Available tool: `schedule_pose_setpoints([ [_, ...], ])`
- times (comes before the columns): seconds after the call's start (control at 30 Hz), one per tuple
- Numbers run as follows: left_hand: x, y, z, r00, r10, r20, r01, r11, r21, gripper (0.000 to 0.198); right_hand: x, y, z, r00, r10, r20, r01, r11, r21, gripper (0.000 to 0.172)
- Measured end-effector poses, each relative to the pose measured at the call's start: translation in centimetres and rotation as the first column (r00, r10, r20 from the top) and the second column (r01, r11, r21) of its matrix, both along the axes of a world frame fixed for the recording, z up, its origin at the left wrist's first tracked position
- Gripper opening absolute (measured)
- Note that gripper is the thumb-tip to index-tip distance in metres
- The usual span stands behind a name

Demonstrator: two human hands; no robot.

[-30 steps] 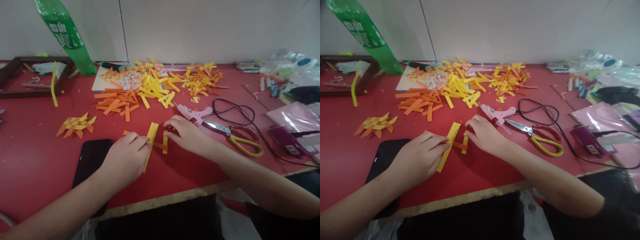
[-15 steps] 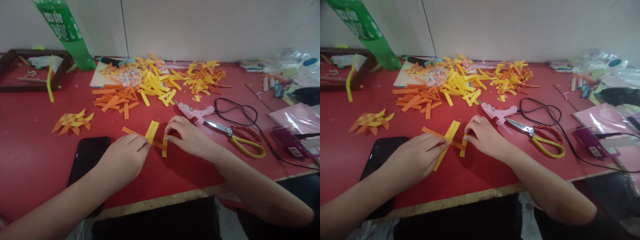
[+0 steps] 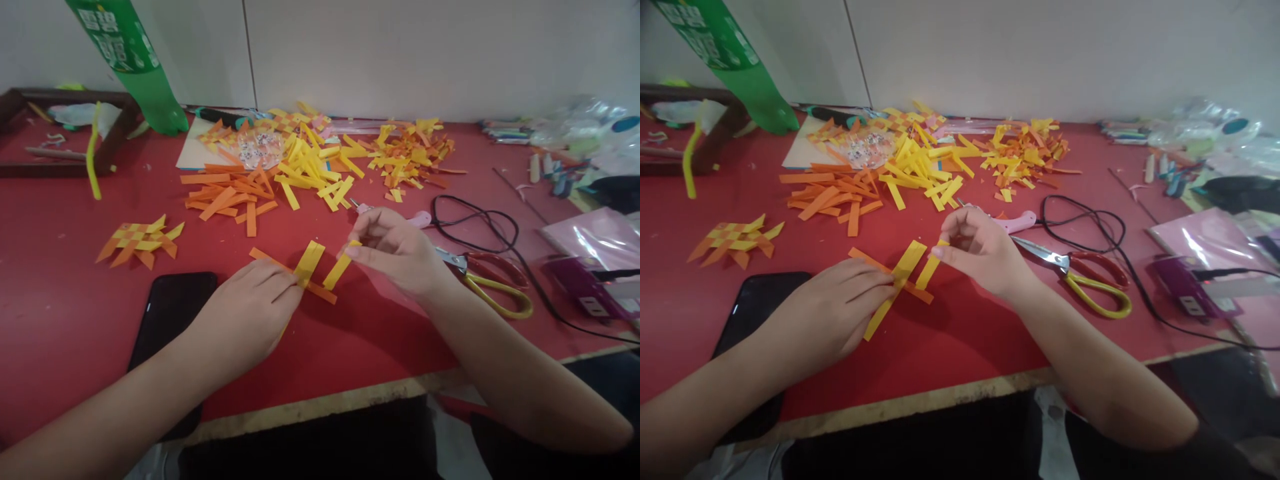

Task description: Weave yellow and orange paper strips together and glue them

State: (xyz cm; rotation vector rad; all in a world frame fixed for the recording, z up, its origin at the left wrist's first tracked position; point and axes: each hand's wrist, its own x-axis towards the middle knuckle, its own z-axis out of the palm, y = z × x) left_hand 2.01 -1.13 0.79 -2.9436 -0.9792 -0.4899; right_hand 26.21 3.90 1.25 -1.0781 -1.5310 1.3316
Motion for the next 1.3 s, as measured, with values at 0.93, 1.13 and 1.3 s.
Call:
schedule_pose_setpoints([
  [0.93, 1.0, 0.4, 1.7, 0.782, 0.566, 0.26, -0.105, 0.532, -0.84, 0.019, -2.4, -3.3, 0.3, 0.939, 0.204, 0.278, -0.27, 0.936, 0.227, 0.03],
  [1.13, 1.0, 0.4, 1.7, 0.779, 0.546, 0.309, -0.048, 0.542, -0.839, 0.019, -2.3, -3.0, -0.2, 0.883, 0.052, 0.467, -0.365, 0.702, 0.612, 0.007],
  [1.3, 1.0, 0.4, 1.6, 0.765, 0.569, 0.3, -0.059, 0.527, -0.848, 0.021, -2.3, -2.9, 0.1, 0.897, 0.034, 0.44, -0.347, 0.669, 0.657, 0.013],
])
